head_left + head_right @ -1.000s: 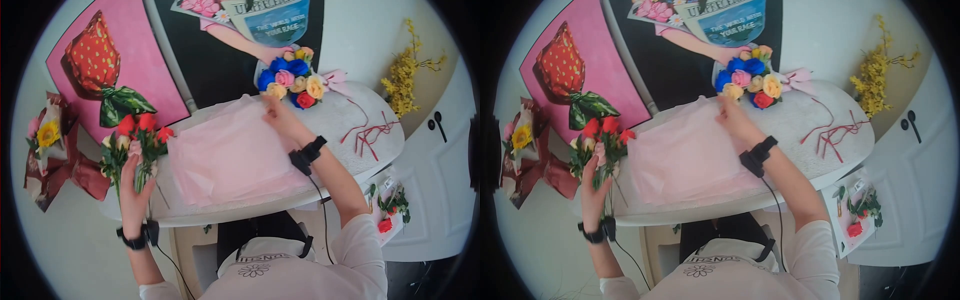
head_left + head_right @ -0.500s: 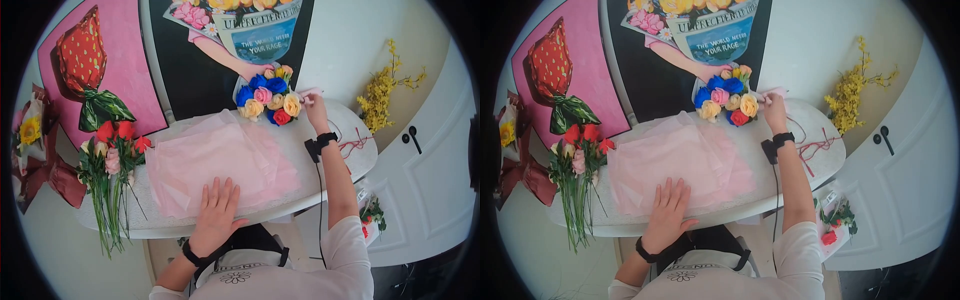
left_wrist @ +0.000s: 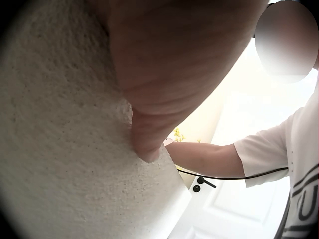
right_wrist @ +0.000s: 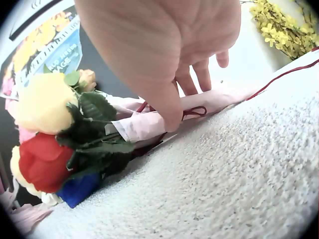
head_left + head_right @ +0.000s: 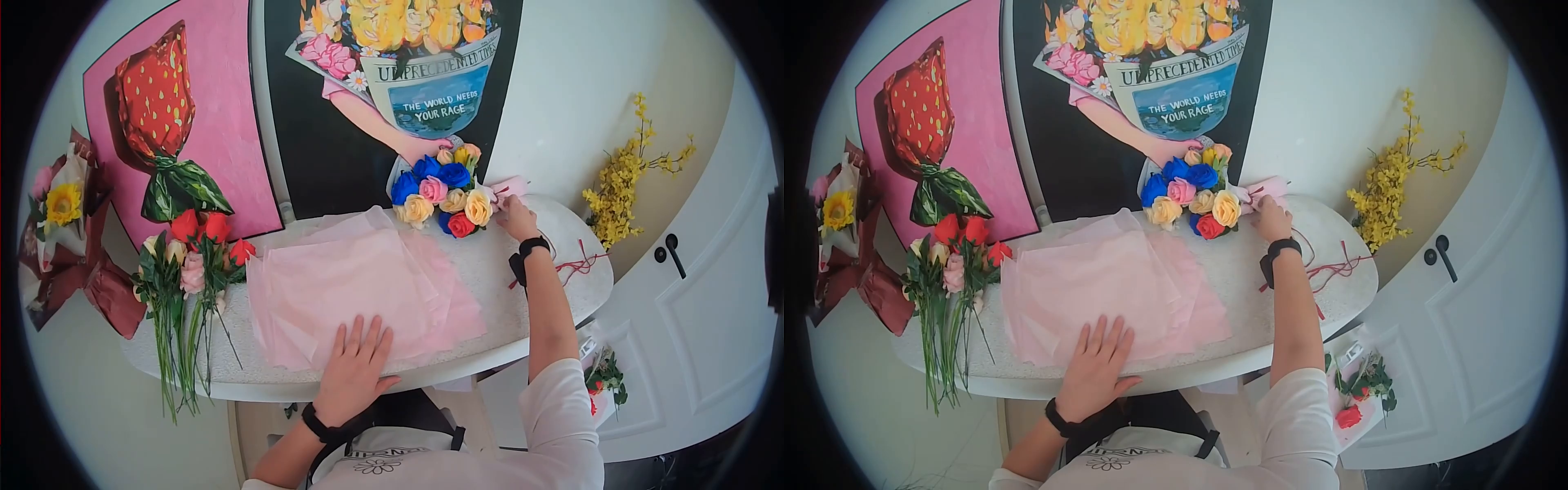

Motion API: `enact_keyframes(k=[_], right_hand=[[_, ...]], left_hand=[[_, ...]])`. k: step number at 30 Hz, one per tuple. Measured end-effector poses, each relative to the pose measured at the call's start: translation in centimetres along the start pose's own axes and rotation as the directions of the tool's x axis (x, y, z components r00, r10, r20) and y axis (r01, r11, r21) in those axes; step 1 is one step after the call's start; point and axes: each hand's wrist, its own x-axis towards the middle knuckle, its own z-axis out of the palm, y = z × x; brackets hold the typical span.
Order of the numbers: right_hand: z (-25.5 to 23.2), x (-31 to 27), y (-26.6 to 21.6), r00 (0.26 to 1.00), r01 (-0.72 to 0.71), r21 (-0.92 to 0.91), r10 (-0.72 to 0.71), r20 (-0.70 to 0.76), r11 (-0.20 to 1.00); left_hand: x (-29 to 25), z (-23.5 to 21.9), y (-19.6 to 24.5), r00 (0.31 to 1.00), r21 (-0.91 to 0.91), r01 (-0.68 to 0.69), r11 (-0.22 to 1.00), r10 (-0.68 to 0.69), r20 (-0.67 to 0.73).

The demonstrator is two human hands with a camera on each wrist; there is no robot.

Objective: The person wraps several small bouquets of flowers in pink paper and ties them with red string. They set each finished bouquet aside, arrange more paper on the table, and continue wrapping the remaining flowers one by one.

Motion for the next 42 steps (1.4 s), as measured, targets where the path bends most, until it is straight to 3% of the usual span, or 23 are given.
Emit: enact_keyframes(k=[5,9,13,16,22,23,25,27,28,31,33,36,39,42], right_hand=[[-0.2,-0.7,-0.5,0.994,0.03,-0.216,-0.052,-0.093,0.976],[2.7,0.7,0.2,0.954,-0.096,-0.184,0.038,-0.297,0.978],[1.0,1.1,0.3,0.926,0.013,-0.185,-0.081,-0.369,0.983],[-3.1,0.6,-0.4,0.933,0.112,-0.136,-0.151,-0.325,0.984],[-14.4,-5.2,-8.6,0.971,0.122,0.218,-0.07,-0.23,0.968],[-15.1,-6.3,-9.8,0.965,0.211,0.389,-0.127,-0.231,0.897],[-15.5,-8.8,-12.1,0.937,0.349,0.688,-0.234,-0.259,0.636],[-16.0,-12.4,-15.1,0.959,0.005,0.95,-0.269,0.084,0.314],[-15.5,-14.1,-16.6,0.909,-0.21,0.967,-0.337,0.247,0.142],[-11.8,-18.6,-20.6,0.885,-0.191,0.974,-0.407,0.225,0.123],[-10.2,-21.0,-24.0,0.902,-0.199,0.979,-0.398,0.168,-0.037],[-8.4,-22.7,-26.2,0.924,-0.264,0.948,-0.327,0.197,-0.178],[-7.4,-23.9,-27.1,0.925,-0.352,0.882,-0.258,0.277,-0.313],[-7.5,-23.6,-26.6,0.917,-0.298,0.941,-0.322,0.235,-0.162]], left_hand=[[-0.2,0.1,-0.2,1.0,-0.018,-0.007,1.0,0.007,-0.01],[-0.4,0.0,-0.2,1.0,-0.03,-0.005,1.0,0.004,-0.025],[-0.4,-0.2,-0.3,1.0,-0.034,-0.009,0.999,0.008,-0.03],[-0.3,-0.2,-0.2,1.0,-0.046,-0.005,0.999,0.004,-0.018],[-0.2,-0.5,-0.3,1.0,-0.123,-0.005,0.992,0.004,-0.012],[-0.2,-0.7,-0.3,1.0,-0.157,-0.006,0.988,0.004,-0.012],[0.0,-1.2,-0.6,0.998,-0.283,0.0,0.959,-0.019,-0.062],[0.2,-1.5,-0.8,0.984,-0.458,0.006,0.889,-0.086,-0.154],[0.3,-1.8,-0.8,0.978,-0.587,0.028,0.809,-0.144,-0.152],[1.2,-2.4,-0.4,0.937,-0.894,0.078,0.441,-0.339,-0.086],[2.2,-2.7,-0.2,0.896,-0.992,0.066,0.104,-0.444,0.013],[1.9,-2.4,-0.1,0.861,-0.968,0.148,0.2,-0.507,0.027],[0.9,0.2,-1.3,0.853,-0.976,0.153,0.154,-0.519,0.052],[0.2,0.8,-1.6,0.835,-0.992,0.102,-0.074,-0.536,0.126]])
